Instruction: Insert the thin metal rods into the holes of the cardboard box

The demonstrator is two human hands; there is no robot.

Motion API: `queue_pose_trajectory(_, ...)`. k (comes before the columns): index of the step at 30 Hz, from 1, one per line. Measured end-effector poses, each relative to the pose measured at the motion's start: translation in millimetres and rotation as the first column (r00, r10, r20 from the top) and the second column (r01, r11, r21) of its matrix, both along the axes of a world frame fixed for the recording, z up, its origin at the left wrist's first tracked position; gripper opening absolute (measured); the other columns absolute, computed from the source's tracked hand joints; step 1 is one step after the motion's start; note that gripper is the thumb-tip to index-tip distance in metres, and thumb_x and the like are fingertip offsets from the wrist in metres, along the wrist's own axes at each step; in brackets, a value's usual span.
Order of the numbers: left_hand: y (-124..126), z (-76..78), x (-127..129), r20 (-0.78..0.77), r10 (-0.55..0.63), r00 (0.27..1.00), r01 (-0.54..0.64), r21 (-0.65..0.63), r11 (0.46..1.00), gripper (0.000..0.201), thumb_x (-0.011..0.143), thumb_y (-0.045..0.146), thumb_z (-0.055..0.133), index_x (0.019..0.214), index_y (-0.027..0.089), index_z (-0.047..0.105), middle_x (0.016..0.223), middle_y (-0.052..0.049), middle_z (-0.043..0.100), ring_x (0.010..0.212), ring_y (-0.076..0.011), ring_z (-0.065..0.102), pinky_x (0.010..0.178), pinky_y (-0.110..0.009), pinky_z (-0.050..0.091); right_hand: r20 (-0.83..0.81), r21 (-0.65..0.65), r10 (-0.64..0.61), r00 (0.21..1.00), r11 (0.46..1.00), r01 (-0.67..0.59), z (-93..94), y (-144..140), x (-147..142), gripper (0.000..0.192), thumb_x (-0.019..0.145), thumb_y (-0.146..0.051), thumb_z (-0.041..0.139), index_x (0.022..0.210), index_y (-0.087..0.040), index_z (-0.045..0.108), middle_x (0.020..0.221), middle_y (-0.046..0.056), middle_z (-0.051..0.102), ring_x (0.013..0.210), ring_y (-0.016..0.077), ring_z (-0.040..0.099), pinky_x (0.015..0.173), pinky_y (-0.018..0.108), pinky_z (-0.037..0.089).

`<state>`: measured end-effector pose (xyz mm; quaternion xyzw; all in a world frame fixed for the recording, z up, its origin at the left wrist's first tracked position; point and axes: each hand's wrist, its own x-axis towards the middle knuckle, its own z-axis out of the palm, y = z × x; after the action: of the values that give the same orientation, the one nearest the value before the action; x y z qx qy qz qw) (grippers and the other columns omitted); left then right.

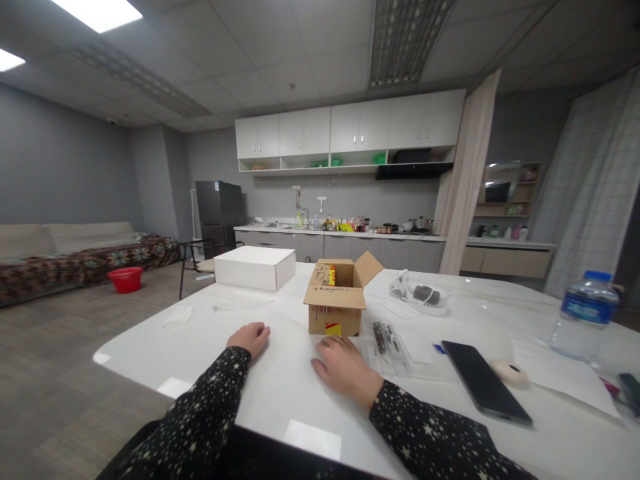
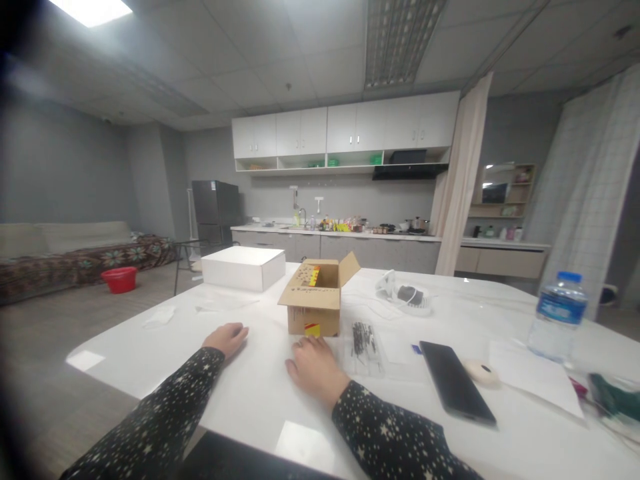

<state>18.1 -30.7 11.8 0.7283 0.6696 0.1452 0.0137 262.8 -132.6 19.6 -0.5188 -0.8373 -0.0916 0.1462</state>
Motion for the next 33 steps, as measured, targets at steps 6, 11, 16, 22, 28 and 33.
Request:
queue_pose_trajectory(6,0,0.8,-1,-0.004,0.01,1.0,-0.01,-0.001,1.0,0.039,0.086,0.046,0.032,0.071,0.023,0.059,0.087,-0.006,0.069,0.086,-0.0226,0.062,0.071,-0.03,0.042,-0.007,0.002,0.005,1.0,1.0,-0.005,0.8,1,1,0.029,0.089,-0.028,0.042,0.088,-0.012,0.066,0.091,0.014,0.067,0.094,0.0267,0.058,0.085,0.036,0.04)
queue_pose_trajectory(11,1,0.9,-1,-0.021,-0.002,1.0,0.002,0.0,1.0,0.039,0.086,0.045,0.031,0.072,0.023,0.059,0.088,-0.006,0.069,0.088,-0.0224,0.063,0.072,-0.029,0.042,-0.034,0.01,0.023,0.999,1.0,-0.023,-0.1,2,4,0.027,0.088,-0.024,0.042,0.089,-0.012,0.066,0.093,0.013,0.067,0.093,0.0255,0.058,0.085,0.036,0.04)
queue_pose_trajectory(16,2,-2.1,-2,-0.053,-0.011,0.999,0.01,-0.006,1.0,0.039,0.087,0.044,0.03,0.074,0.023,0.06,0.089,-0.007,0.069,0.089,-0.0235,0.063,0.072,-0.03,0.042,-0.059,-0.013,0.042,0.997,0.999,-0.043,-0.9,2,6,0.024,0.083,-0.018,0.041,0.086,-0.013,0.065,0.092,0.011,0.066,0.092,0.0232,0.057,0.084,0.033,0.04)
queue_pose_trajectory(22,3,-0.5,-2,-0.075,-0.029,0.997,0.028,-0.025,0.999,0.039,0.088,0.044,0.03,0.075,0.024,0.061,0.087,-0.007,0.07,0.088,-0.0239,0.063,0.071,-0.03,0.041,-0.095,-0.07,0.031,0.995,0.997,-0.038,-1.4,4,10,0.021,0.074,-0.015,0.045,0.085,-0.015,0.064,0.091,0.009,0.065,0.093,0.0228,0.055,0.085,0.031,0.039)
queue_pose_trajectory(28,5,2.7,-1,-0.102,-0.068,0.993,0.065,-0.026,0.998,0.038,0.088,0.044,0.031,0.077,0.023,0.06,0.085,-0.006,0.069,0.086,-0.023,0.063,0.07,-0.029,0.04,-0.144,-0.123,0.058,0.988,0.989,-0.076,1.5,9,15,0.023,0.073,-0.014,0.045,0.087,-0.015,0.063,0.093,0.01,0.064,0.096,0.0227,0.055,0.089,0.032,0.038)
queue_pose_trajectory(33,17,3.5,-8,-0.078,-0.141,0.987,0.141,-0.007,0.99,0.036,0.089,0.041,0.032,0.072,0.022,0.058,0.078,-0.004,0.068,0.082,-0.0193,0.062,0.065,-0.025,0.036,-0.187,-0.149,0.093,0.978,0.981,-0.122,9.8,8,17,0.025,0.075,-0.012,0.044,0.09,-0.015,0.064,0.097,0.01,0.064,0.097,0.022,0.055,0.09,0.032,0.039)
